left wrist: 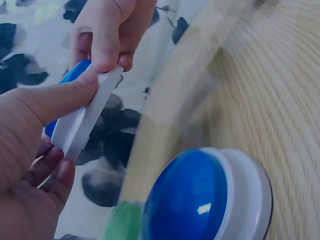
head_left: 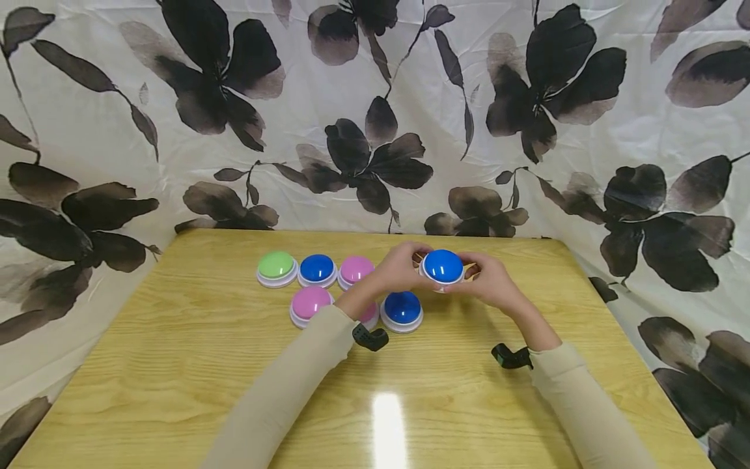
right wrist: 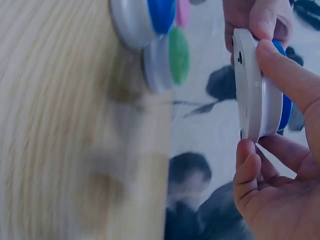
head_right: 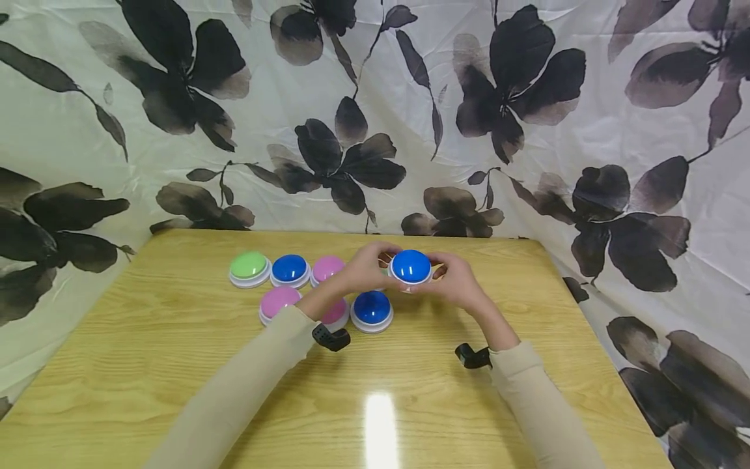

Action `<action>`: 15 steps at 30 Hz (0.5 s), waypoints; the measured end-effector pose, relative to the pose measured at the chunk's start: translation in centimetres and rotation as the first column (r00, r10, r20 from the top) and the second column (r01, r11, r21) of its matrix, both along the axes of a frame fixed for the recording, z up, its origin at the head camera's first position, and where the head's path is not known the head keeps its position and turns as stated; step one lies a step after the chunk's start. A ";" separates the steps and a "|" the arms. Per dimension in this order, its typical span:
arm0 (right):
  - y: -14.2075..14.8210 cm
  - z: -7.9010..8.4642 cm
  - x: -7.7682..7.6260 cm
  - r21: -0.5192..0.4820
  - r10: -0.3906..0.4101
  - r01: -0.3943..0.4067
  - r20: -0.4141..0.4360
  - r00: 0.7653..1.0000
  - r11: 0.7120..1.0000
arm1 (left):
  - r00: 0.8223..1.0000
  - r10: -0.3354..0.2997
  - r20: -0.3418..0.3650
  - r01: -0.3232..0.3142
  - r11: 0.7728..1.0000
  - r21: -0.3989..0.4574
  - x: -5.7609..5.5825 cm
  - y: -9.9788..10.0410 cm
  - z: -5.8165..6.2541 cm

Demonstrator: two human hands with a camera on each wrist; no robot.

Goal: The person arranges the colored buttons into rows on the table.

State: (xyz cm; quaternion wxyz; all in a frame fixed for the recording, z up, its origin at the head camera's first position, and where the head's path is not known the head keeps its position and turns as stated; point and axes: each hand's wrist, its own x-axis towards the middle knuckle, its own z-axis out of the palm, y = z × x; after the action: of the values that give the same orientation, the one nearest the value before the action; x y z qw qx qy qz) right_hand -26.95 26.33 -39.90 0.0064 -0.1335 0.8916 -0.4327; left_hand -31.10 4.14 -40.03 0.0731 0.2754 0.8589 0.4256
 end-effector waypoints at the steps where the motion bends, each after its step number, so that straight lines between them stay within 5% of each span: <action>1: -0.4 0.2 0.1 -0.005 0.008 -0.008 -0.006 1.000 1.000 | 1.000 0.007 0.005 -0.007 1.000 0.007 0.2 -0.5 0.1; 15: -7.3 1.2 0.7 -0.008 0.115 -0.115 -0.056 0.992 0.993 | 0.995 0.096 -0.005 -0.096 0.995 0.020 2.7 -8.1 1.4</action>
State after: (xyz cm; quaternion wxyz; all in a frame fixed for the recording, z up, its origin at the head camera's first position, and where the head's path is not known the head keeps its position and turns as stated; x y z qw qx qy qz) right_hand -26.23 19.06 -38.74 0.0059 -0.1966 0.8798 -0.4328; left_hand -28.39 -3.96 -38.60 0.0473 0.2360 0.8669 0.4365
